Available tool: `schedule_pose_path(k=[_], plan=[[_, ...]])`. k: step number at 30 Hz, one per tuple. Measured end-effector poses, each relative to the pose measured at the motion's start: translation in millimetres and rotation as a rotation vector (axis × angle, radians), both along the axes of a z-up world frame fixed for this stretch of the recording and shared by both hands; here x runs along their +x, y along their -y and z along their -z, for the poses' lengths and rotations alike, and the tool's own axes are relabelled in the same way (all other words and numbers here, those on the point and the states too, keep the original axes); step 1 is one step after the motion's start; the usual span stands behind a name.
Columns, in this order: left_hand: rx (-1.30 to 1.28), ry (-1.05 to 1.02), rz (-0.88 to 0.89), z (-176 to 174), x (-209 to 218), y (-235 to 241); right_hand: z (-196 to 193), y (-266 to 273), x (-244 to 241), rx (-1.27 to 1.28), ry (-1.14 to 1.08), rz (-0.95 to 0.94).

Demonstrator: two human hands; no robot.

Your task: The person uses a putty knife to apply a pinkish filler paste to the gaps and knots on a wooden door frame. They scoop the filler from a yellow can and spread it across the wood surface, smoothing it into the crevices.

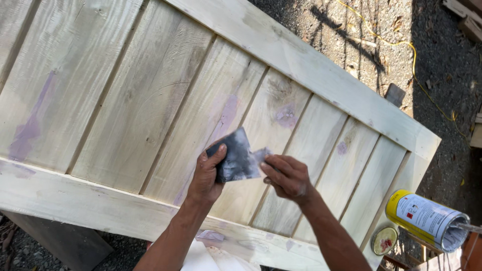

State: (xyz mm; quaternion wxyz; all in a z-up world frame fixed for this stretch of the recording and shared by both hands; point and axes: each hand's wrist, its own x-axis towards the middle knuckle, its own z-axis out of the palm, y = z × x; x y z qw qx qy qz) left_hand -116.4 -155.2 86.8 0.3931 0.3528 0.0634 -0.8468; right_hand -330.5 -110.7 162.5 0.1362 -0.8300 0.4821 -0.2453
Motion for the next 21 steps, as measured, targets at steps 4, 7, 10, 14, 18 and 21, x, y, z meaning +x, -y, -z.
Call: schedule_pose_path(k=[4,7,10,14,18,21], plan=[[-0.192,0.094,-0.125,-7,10,11,14,-24,3,0.331,0.253,0.486],[-0.314,0.236,-0.146,-7,13,9,20,-32,17,0.505,0.863,0.893],[-0.336,0.242,-0.118,-3,12,9,26,-22,42,0.561,1.172,1.038],[-0.382,0.356,-0.004,-4,14,5,30,-7,61,0.614,1.297,1.041],[-0.417,0.311,0.072,-6,13,6,36,1,65,0.604,1.272,1.002],[-0.449,0.385,0.129,2,15,6,37,4,59,0.592,1.128,0.983]])
